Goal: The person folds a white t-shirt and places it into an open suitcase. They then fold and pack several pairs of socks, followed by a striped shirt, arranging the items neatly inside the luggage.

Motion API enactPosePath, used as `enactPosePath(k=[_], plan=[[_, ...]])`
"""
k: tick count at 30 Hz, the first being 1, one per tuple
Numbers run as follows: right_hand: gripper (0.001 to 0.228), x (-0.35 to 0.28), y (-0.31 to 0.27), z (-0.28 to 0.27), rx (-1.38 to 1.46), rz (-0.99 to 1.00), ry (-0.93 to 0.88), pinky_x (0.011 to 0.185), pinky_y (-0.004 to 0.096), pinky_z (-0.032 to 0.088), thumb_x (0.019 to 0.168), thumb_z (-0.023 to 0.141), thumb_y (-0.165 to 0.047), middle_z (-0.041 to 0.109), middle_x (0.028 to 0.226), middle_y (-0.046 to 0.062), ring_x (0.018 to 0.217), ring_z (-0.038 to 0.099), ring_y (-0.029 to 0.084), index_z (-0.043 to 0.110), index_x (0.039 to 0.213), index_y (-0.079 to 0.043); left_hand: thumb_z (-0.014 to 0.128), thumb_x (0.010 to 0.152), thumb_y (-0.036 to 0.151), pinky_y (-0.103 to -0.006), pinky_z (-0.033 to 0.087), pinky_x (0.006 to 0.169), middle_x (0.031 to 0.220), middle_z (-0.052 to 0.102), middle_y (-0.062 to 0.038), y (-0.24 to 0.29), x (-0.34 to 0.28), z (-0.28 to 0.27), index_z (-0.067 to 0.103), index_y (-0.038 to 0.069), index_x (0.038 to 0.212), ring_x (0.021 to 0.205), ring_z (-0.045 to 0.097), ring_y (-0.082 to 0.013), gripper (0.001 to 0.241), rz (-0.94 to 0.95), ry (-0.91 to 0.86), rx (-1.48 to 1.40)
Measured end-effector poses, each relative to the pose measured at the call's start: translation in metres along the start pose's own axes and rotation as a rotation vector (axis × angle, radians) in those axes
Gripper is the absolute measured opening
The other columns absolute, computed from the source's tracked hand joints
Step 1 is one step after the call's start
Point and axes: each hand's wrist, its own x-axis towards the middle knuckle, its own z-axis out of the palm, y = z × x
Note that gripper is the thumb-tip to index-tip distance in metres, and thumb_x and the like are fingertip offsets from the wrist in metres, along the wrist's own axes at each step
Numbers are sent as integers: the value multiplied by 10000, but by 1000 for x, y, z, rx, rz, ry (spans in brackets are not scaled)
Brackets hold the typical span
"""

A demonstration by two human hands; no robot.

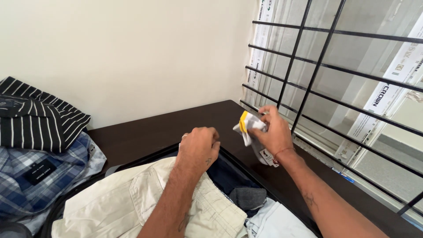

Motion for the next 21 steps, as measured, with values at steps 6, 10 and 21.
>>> enactPosePath(k=[6, 10, 21], plan=[[291, 12, -4, -2, 245, -35, 39, 641, 266, 525, 853, 784, -169, 748, 843, 63, 710, 657, 99, 727, 1110, -45, 655, 867, 135, -320, 629, 694, 855, 813, -151, 15, 10, 1, 763, -24, 1003, 766, 811, -249, 235, -35, -85, -714], [205, 15, -8, -6, 404, -50, 56, 632, 261, 461, 953, 734, -188, 698, 860, 57, 748, 582, 89, 751, 1077, -26, 561, 924, 162, -307, 600, 708, 947, 791, -195, 28, 11, 4, 713, -80, 1142, 838, 790, -268, 359, -177, -432, -1109], [255, 7, -72, -43, 832, -167, 137, 637, 198, 454, 1092, 587, -289, 675, 936, -40, 778, 555, 9, 661, 1189, -65, 991, 715, 355, -350, 572, 810, 1134, 688, -261, 29, 8, 12, 548, -53, 1305, 970, 712, -320, 843, 283, 524, -370]])
